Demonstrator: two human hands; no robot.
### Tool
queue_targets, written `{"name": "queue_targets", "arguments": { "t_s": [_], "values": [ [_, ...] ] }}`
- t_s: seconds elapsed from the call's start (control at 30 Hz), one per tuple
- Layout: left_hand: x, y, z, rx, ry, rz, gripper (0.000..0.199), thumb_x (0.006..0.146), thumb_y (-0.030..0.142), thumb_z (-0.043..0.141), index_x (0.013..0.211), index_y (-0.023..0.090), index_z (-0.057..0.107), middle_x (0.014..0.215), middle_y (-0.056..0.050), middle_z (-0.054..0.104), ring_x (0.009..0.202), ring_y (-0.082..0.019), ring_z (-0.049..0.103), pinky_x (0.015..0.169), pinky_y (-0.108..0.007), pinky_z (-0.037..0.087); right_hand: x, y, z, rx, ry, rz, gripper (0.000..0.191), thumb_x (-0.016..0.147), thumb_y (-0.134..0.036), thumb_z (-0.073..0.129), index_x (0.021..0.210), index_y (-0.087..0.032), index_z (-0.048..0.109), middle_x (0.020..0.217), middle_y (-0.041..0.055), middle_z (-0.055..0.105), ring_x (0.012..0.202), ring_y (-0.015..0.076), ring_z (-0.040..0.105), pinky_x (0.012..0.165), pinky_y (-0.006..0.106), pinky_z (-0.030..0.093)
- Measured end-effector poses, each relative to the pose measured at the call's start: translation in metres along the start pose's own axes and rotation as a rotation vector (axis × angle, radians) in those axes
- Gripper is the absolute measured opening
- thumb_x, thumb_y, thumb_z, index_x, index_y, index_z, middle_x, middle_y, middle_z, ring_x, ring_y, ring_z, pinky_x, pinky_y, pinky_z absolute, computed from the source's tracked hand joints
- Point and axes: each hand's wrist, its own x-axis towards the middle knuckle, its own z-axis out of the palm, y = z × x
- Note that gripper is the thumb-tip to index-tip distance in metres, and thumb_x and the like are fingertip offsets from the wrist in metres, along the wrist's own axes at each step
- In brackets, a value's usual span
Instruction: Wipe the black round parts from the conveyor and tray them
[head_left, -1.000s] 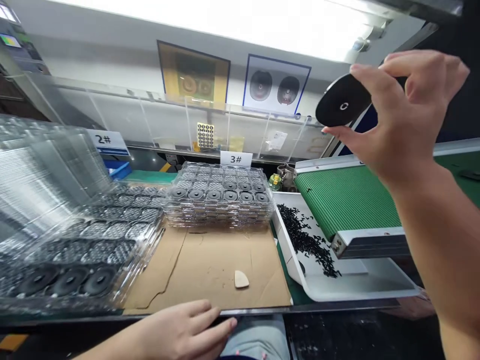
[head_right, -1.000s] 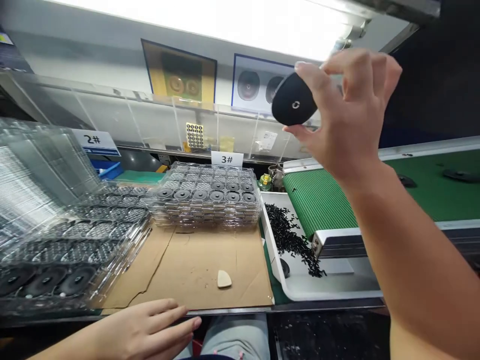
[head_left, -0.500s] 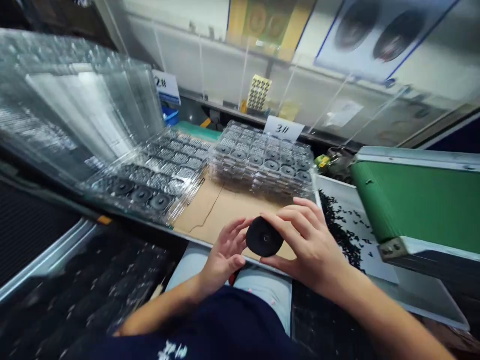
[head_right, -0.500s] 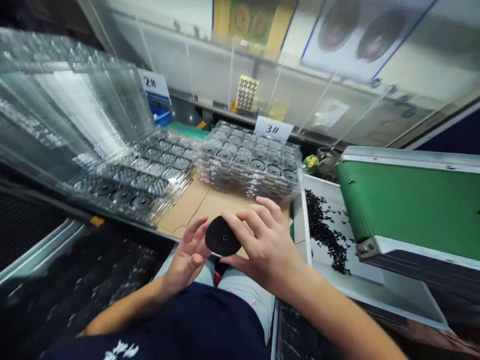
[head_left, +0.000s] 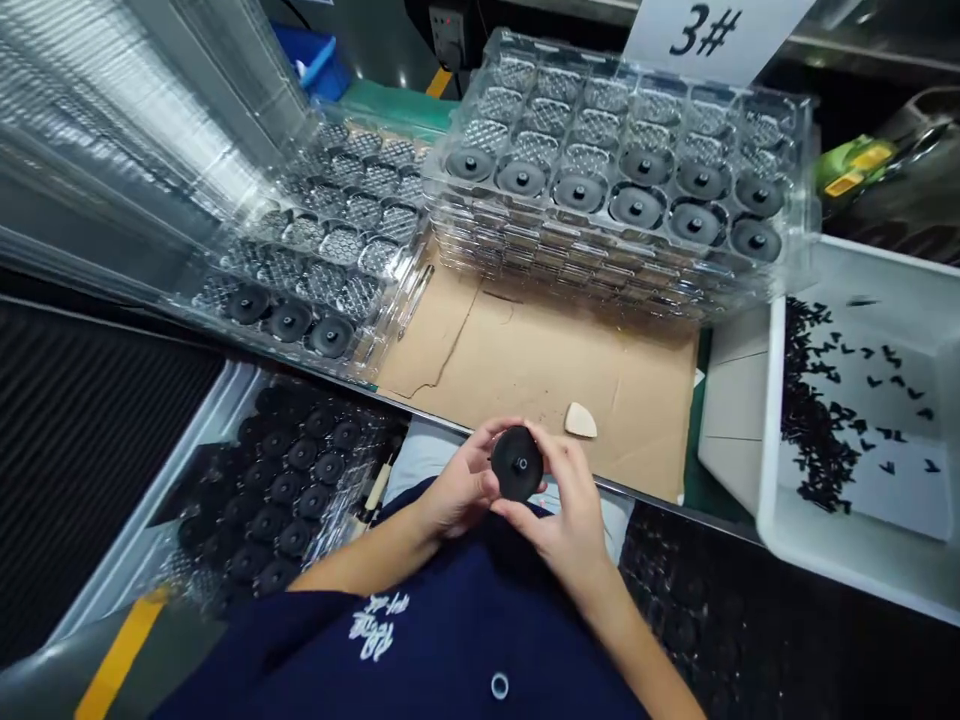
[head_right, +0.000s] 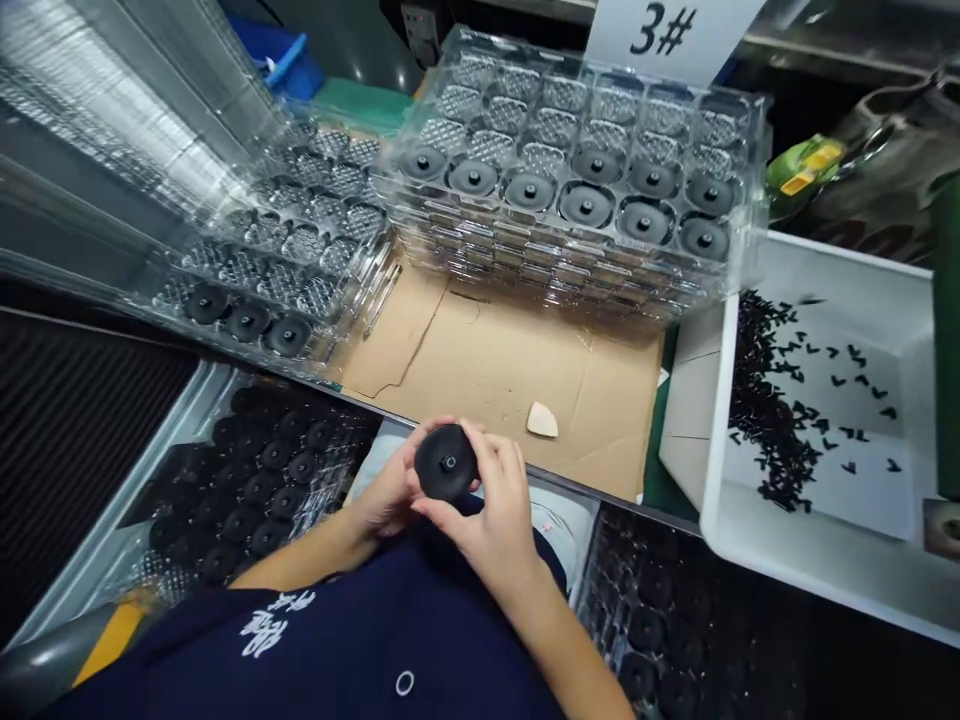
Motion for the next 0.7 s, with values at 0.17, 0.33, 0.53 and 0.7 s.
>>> {"name": "queue_targets", "arguments": {
  "t_s": [0.17, 0.33, 0.53, 0.7],
  "values": [
    [0.017, 0.005, 0.0, -0.106, 0.063, -0.116, 0.059, 0.068, 0.037, 0.082, 0.119, 0.027, 0.055, 0.134, -0.011, 0.057, 0.109, -0.03, 0.065, 0.093, -0.043, 0.052, 0.003, 0.044, -0.013, -0.008, 0.067, 0.265, 0.064, 0.087, -0.062, 0.049, 0.137, -0.023, 0.047, 0.098, 0.0071, 0.056, 0.078, 0.0174, 0.057, 0.071, 0.033, 0.052],
    [0.029, 0.013, -0.006, -0.179, 0.216, -0.079, 0.052, 0.074, 0.024, 0.078, 0.119, 0.026, 0.052, 0.125, -0.008, 0.062, 0.119, -0.03, 0.06, 0.103, -0.044, 0.045, 0.007, 0.119, -0.011, -0.284, 0.166, 0.64, 0.054, 0.084, -0.059, 0.052, 0.116, -0.018, 0.062, 0.094, 0.0077, 0.049, 0.072, 0.0185, 0.052, 0.072, 0.039, 0.048],
    [0.035, 0.016, -0.01, -0.211, 0.308, -0.054, 0.053, 0.073, 0.025, 0.079, 0.117, 0.025, 0.049, 0.127, -0.009, 0.061, 0.12, -0.03, 0.059, 0.105, -0.047, 0.043, -0.003, 0.135, 0.037, -0.157, 0.026, 0.489, 0.042, 0.088, -0.046, 0.05, 0.115, -0.017, 0.061, 0.109, 0.0136, 0.056, 0.096, 0.0238, 0.057, 0.081, 0.038, 0.049],
    [0.04, 0.025, -0.003, -0.186, 0.284, -0.059, 0.054, 0.071, 0.029, 0.081, 0.116, 0.025, 0.052, 0.121, -0.007, 0.064, 0.115, -0.03, 0.062, 0.101, -0.046, 0.047, 0.011, 0.119, 0.015, -0.041, -0.091, 0.368, 0.031, 0.09, -0.04, 0.052, 0.11, -0.022, 0.065, 0.095, 0.0067, 0.068, 0.085, 0.0202, 0.061, 0.076, 0.034, 0.05]
  ]
}}
